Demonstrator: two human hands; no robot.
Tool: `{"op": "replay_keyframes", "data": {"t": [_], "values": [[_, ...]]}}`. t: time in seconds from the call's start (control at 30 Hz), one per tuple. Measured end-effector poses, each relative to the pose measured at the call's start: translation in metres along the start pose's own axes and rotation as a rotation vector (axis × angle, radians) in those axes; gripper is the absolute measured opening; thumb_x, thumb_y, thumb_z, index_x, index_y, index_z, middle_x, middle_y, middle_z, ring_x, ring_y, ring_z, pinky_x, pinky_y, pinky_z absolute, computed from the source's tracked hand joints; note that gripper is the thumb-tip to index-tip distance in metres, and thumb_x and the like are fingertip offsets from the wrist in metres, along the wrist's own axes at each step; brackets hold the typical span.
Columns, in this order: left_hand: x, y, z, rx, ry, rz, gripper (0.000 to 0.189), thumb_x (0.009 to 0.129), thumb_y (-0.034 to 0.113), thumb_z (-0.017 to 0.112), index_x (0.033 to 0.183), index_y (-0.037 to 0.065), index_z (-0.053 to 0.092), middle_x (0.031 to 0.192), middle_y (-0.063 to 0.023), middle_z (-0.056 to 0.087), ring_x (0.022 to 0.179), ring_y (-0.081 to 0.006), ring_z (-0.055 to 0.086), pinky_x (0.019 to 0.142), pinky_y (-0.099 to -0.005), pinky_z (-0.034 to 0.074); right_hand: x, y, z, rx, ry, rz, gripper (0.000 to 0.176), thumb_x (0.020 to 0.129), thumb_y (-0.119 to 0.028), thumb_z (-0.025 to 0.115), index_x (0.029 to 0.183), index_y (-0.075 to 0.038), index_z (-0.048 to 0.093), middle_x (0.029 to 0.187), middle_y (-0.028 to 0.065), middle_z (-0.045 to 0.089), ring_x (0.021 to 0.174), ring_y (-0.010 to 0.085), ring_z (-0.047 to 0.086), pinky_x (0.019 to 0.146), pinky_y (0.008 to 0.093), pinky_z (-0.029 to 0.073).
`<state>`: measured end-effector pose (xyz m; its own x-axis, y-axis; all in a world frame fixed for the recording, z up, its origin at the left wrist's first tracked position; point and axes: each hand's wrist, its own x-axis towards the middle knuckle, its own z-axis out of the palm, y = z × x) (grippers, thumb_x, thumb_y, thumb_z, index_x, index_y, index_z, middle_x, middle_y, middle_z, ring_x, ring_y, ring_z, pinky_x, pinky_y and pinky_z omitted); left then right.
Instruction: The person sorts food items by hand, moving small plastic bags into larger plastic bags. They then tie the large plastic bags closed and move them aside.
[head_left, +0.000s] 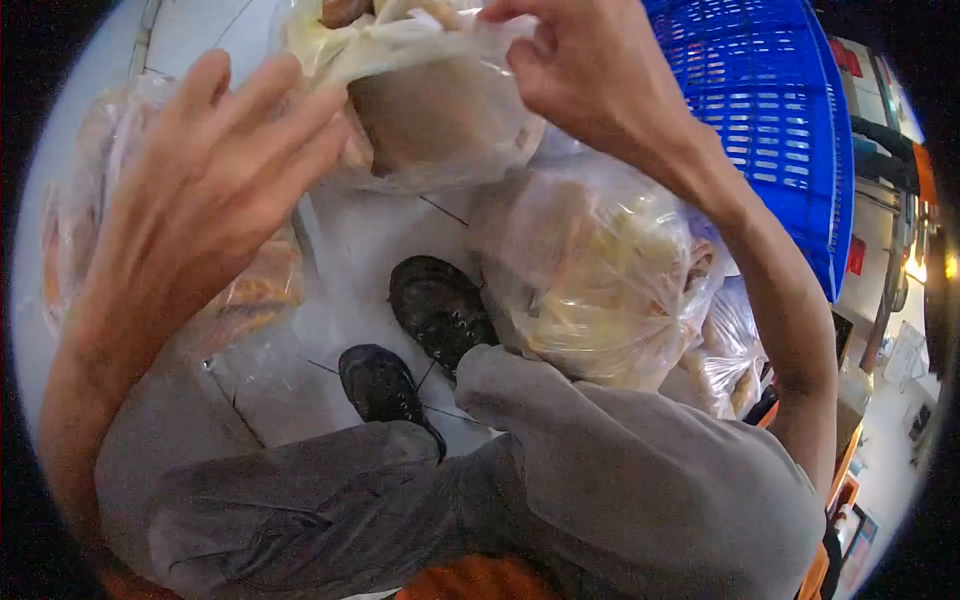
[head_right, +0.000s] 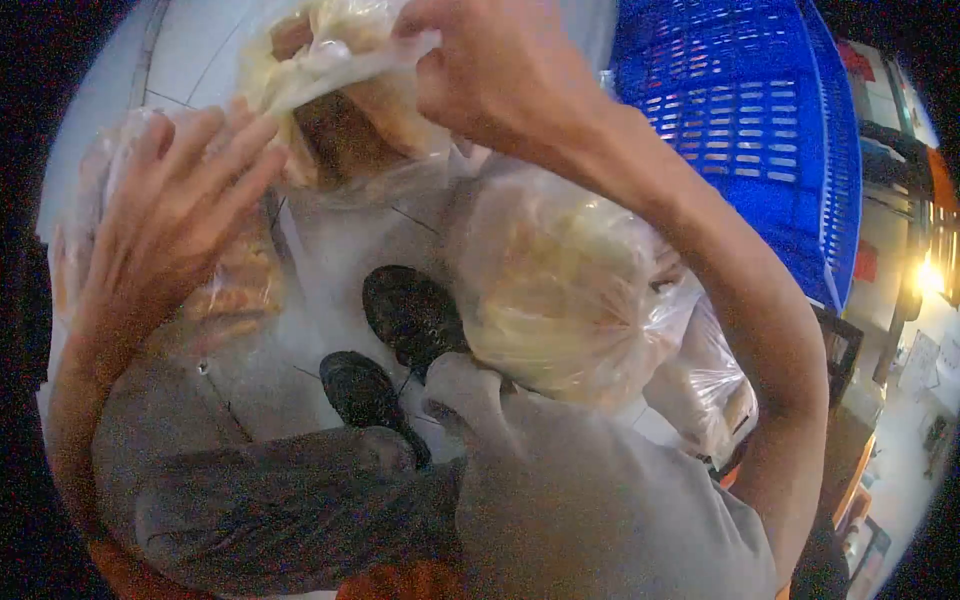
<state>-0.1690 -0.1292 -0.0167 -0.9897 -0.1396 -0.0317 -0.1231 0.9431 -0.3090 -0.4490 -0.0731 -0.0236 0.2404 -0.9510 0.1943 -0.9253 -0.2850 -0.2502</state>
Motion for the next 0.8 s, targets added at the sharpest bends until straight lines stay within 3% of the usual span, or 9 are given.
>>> {"op": "replay_keyframes", "data": {"t": [0.07,0.1,0.2,0.23,0.33,0.37,0.57,0.63,0.8], "values": [[0.004,0.004,0.0,0.011,-0.006,-0.012,0.039,0.084,0.02,0.06,0.12,0.005,0.061,0.13,-0.0086,0.057,0.116,-0.028,0.053,0.095,-0.0428,0.043,0.014,-0.016,-0.037,0.358,-0.403,0.288,0.037,0.081,-0.008,0.058,0.114,0.009,0.063,0.065,0.0213,0.066,0.053,0.0312,0.063,0.049,0.0432,0.05],[0.009,0.01,0.005,-0.029,-0.022,-0.032,0.037,0.083,0.019,0.059,0.117,0.004,0.062,0.127,-0.0088,0.057,0.114,-0.0276,0.054,0.093,-0.0415,0.044,0.004,-0.019,-0.006,0.177,-0.054,0.197,0.036,0.082,-0.001,0.057,0.116,0.009,0.063,0.054,0.0178,0.061,0.04,0.0236,0.053,0.039,0.0377,0.043],[0.02,0.032,0.026,-0.072,-0.003,-0.049,0.033,0.08,0.017,0.059,0.11,0.004,0.064,0.123,-0.009,0.056,0.108,-0.0265,0.055,0.088,-0.0387,0.046,-0.002,-0.021,0.005,-0.125,-0.247,0.075,0.037,0.085,0.0,0.057,0.121,0.007,0.062,0.06,0.0167,0.064,0.047,0.0237,0.059,0.04,0.0352,0.045],[0.02,0.039,0.033,-0.083,0.016,-0.052,0.031,0.079,0.017,0.06,0.107,0.004,0.065,0.121,-0.0091,0.056,0.105,-0.0258,0.056,0.085,-0.0371,0.048,-0.004,-0.025,0.017,-0.26,-0.304,0.073,0.038,0.091,-0.008,0.056,0.126,0.005,0.061,0.094,0.0233,0.071,0.084,0.0304,0.069,0.071,0.0439,0.058],[0.01,0.038,0.039,-0.228,0.076,-0.096,0.026,0.078,0.016,0.059,0.099,0.004,0.066,0.119,-0.0088,0.056,0.1,-0.024,0.057,0.079,-0.0351,0.049,-0.013,-0.038,0.029,-0.438,0.19,-0.382,0.037,0.08,-0.02,0.065,0.116,-0.01,0.064,0.098,0.0105,0.062,0.091,0.025,0.063,0.07,0.0396,0.05],[0.007,0.038,0.04,-0.216,0.073,-0.123,0.026,0.078,0.016,0.059,0.099,0.004,0.066,0.119,-0.0088,0.056,0.1,-0.024,0.057,0.079,-0.0351,0.049,-0.017,-0.039,0.04,-0.409,0.134,-0.341,0.034,0.08,-0.029,0.067,0.11,-0.013,0.061,0.11,0.0051,0.053,0.105,0.0208,0.054,0.077,0.0366,0.045],[0.006,0.033,0.036,-0.392,0.16,-0.188,0.025,0.075,0.022,0.074,0.093,0.006,0.066,0.115,-0.0102,0.056,0.098,-0.0252,0.058,0.081,-0.0364,0.051,-0.002,-0.042,0.073,-0.163,0.17,-0.235,0.032,0.082,-0.029,0.066,0.11,-0.014,0.06,0.095,0.0054,0.063,0.09,0.0224,0.063,0.071,0.0383,0.05],[0.011,0.035,0.045,-0.564,0.551,-0.505,0.038,0.071,0.025,0.081,0.1,0.008,0.065,0.114,-0.0102,0.056,0.097,-0.0277,0.058,0.084,-0.0387,0.051,0.001,-0.03,0.075,-0.12,0.117,-0.249,0.032,0.082,-0.027,0.066,0.111,-0.013,0.06,0.092,0.0063,0.065,0.085,0.0245,0.066,0.068,0.0397,0.052],[0.041,0.014,0.034,-0.547,0.561,-0.572,0.044,0.071,0.018,0.076,0.111,0.01,0.062,0.11,-0.0087,0.06,0.099,-0.0326,0.06,0.087,-0.0431,0.051,-0.011,-0.028,0.064,0.048,-0.09,-0.23,0.026,0.084,-0.023,0.064,0.107,-0.01,0.062,0.089,0.0111,0.068,0.073,0.0316,0.069,0.06,0.0444,0.056]]}}
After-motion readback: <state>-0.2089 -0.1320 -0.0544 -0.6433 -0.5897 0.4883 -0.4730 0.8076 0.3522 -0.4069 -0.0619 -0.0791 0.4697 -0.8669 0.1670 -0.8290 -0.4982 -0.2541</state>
